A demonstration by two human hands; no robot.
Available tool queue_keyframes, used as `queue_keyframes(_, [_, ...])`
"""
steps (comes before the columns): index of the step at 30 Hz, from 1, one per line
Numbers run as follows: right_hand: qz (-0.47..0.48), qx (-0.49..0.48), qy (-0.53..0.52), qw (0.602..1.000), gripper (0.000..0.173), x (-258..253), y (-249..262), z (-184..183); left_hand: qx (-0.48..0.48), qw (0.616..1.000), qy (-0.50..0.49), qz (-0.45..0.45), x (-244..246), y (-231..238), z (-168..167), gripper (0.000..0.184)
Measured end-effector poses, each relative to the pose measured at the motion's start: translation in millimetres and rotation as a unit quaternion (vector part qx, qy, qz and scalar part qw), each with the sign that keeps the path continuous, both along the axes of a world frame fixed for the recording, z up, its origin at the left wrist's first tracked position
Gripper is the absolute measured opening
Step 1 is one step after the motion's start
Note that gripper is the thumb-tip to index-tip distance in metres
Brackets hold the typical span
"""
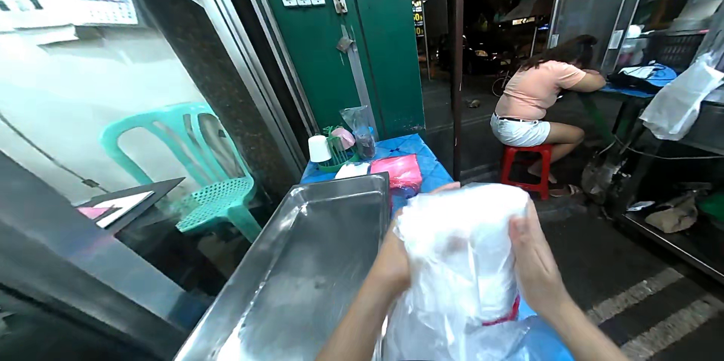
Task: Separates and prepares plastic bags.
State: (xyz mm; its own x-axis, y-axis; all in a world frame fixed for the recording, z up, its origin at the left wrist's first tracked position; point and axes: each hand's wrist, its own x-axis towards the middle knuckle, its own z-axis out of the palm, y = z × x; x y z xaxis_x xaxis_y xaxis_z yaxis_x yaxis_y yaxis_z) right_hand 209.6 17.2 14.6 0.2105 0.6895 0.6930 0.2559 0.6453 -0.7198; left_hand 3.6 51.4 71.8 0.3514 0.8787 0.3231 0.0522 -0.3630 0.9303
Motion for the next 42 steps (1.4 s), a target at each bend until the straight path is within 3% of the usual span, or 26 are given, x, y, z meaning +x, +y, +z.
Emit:
queue_keyframes(2, [-0.018, 0.02, 0.024, 0.999, 0.073, -9, -2, -19, -0.019, 0.998, 0.05, 0.022, 2, -9, -11, 0.057])
queue_keyframes(5, [-0.039, 0.027, 0.037, 0.998, 0.075, -14, -4, -44, -0.01, 0.999, 0.006, -0.035, 8, 0, -35, 0.042])
queue_keyframes(9, [-0.052, -0.006, -0.014, 0.999, 0.076, -1, -7, -72, 0.045, 0.995, 0.033, -0.087, 7, 0, -42, 0.059])
queue_keyframes(13, [-0.002, 0.006, -0.051, 0.999, 0.072, 24, -4, -49, 0.053, 0.988, 0.112, -0.09, -5, 1, -25, 0.07])
queue_keyframes(18, [0.023, 0.002, 0.009, 1.0, 0.077, 14, 1, 14, 0.023, 0.999, -0.026, -0.02, -3, 2, -4, 0.043])
queue_keyframes(24, [-0.015, -0.017, 0.055, 0.998, 0.096, -18, -3, -18, 0.004, 0.999, -0.01, -0.041, 4, -4, -26, 0.039])
queue_keyframes(29, [-0.049, -0.054, 0.011, 0.997, 0.108, -12, -7, -45, -0.011, 0.999, -0.001, -0.043, 3, -7, -40, 0.057])
queue_keyframes(32, [-0.054, -0.071, -0.046, 0.995, 0.092, 0, -14, -56, -0.017, 0.999, -0.027, -0.009, -1, -12, -45, 0.065])
queue_keyframes(35, [-0.085, -0.031, -0.029, 0.995, 0.072, 6, -30, -53, 0.033, 0.99, -0.138, 0.012, -10, -27, -46, 0.057])
queue_keyframes(39, [-0.065, 0.047, -0.05, 0.996, 0.038, -14, -60, -16, 0.028, 0.971, -0.229, -0.057, -15, -55, -44, 0.063])
queue_keyframes(42, [0.007, 0.038, -0.155, 0.987, 0.036, -31, -75, 9, 0.037, 0.963, -0.254, -0.078, -12, -67, -43, 0.061])
